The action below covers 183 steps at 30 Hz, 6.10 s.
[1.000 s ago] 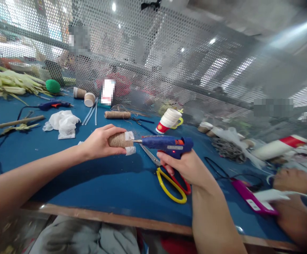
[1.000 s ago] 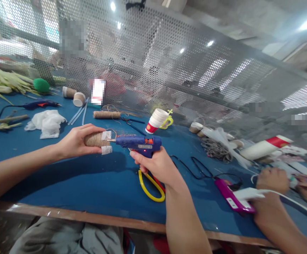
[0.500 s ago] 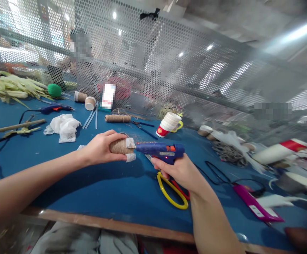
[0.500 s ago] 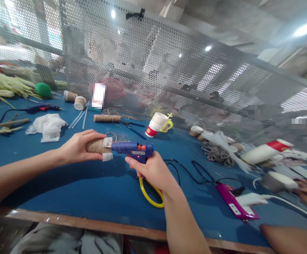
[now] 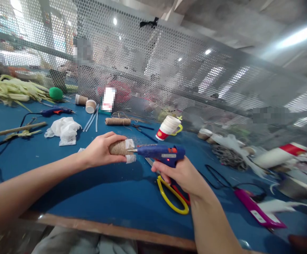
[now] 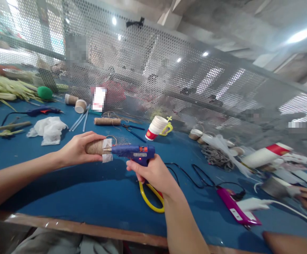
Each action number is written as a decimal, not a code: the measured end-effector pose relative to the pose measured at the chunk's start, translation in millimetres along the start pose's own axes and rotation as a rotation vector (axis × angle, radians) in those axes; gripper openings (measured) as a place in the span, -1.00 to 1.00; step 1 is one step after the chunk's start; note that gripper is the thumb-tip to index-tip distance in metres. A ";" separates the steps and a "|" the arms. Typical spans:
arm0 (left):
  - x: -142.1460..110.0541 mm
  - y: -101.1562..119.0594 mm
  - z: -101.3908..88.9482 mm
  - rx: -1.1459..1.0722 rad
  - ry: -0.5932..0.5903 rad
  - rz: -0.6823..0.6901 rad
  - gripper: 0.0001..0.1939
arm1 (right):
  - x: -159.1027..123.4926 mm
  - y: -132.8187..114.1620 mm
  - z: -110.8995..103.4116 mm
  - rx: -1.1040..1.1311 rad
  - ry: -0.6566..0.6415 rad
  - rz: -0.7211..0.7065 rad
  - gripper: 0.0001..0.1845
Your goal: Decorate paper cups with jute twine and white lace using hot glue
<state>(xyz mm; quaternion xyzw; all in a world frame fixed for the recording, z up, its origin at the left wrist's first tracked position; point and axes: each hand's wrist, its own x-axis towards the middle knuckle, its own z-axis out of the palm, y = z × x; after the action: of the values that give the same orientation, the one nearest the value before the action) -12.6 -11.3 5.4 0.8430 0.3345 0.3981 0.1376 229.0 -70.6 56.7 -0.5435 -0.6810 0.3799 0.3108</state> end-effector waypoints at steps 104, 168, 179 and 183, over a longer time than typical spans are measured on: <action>2.2 20.1 -1.9 -0.369 -0.225 -0.380 -0.50 | 23.6 7.7 56.2 0.085 0.136 -0.221 -0.64; -4.6 23.5 15.6 -0.501 -0.218 -0.580 -0.46 | 31.8 13.1 66.5 -0.155 0.436 -0.306 -0.59; -4.8 29.3 16.1 -0.654 -0.207 -0.632 -0.49 | 32.0 12.2 67.4 -0.125 0.507 -0.365 -0.63; -5.0 26.7 17.3 -0.634 -0.198 -0.631 -0.48 | 31.6 11.3 66.2 -0.160 0.516 -0.392 -0.68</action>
<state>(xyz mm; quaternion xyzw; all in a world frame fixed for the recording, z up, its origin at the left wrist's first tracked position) 10.4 -33.8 4.7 0.6501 0.4220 0.3371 0.5345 172.5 -50.4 13.1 -0.5030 -0.6991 0.1083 0.4965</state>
